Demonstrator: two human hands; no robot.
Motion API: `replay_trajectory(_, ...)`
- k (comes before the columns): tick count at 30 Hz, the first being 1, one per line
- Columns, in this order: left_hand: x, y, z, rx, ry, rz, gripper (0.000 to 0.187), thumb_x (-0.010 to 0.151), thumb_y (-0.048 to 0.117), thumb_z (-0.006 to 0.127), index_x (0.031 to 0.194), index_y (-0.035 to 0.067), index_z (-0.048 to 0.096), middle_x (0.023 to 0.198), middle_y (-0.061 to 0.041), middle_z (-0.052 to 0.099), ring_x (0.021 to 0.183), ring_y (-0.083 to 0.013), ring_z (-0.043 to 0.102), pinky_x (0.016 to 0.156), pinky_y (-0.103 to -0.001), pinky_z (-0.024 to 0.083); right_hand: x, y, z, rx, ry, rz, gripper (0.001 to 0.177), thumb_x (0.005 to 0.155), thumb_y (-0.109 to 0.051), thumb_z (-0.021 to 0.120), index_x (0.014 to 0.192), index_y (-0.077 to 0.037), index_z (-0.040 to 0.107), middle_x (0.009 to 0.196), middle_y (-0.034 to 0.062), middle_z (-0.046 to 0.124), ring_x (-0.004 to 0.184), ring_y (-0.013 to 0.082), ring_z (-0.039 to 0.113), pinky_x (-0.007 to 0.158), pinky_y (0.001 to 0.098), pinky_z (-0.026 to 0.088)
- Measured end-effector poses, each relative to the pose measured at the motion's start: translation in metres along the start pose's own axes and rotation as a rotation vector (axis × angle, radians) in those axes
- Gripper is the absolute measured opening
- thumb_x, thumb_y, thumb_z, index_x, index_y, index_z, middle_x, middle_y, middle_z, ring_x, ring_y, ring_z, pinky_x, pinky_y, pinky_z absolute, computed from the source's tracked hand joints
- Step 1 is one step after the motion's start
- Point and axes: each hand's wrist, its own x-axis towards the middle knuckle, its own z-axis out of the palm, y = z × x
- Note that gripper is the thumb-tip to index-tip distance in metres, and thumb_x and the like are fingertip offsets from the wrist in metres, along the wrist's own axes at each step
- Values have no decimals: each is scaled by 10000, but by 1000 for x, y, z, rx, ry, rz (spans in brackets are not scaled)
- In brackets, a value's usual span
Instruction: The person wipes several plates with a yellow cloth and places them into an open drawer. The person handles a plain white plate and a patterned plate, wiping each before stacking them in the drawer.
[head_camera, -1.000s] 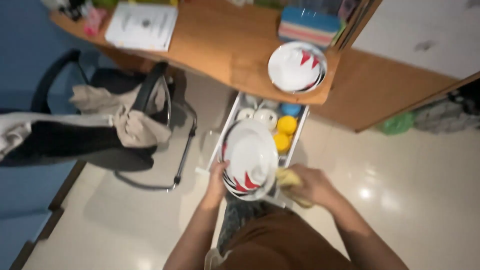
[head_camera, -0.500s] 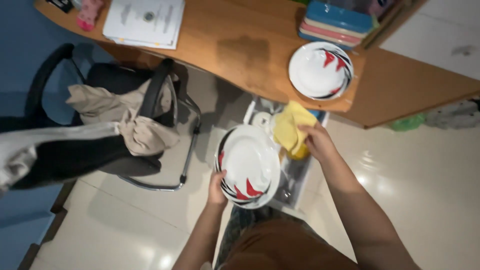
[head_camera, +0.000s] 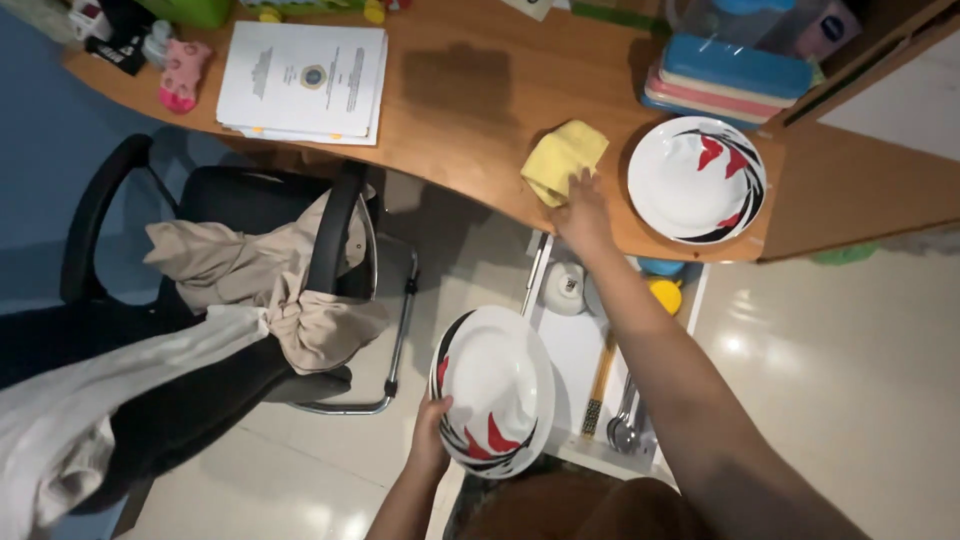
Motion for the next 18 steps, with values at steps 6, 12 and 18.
replay_trajectory(6, 88, -81, -56, -367, 281, -340, 484, 859, 384, 724, 1265, 121, 698, 1183, -163, 737, 1044, -319, 713, 907, -458, 578, -177, -3, -15, 782, 67, -532, 390, 976, -39, 581, 1350, 68, 608, 1440, 285, 570, 1377, 450, 487, 1148, 575, 350)
replay_trajectory(12, 92, -6, 48, -385, 238, -478, 614, 795, 468, 699, 1292, 110, 663, 1220, -187, 715, 1073, -369, 715, 928, -514, 594, -304, 15, -47, 544, -105, -450, 379, 902, -336, 736, 1200, -103, 726, 1148, 41, 763, 1129, 286, 698, 1108, 539, 369)
replay_trajectory(18, 115, -76, 62, -242, -300, -777, 1201, 592, 1098, 403, 1362, 195, 588, 1233, -202, 684, 1092, -515, 674, 876, -698, 524, -316, 79, -27, 452, 261, -387, 176, 977, -200, 622, 1048, -160, 778, 943, -3, 745, 870, 244, 646, 882, 404, 459)
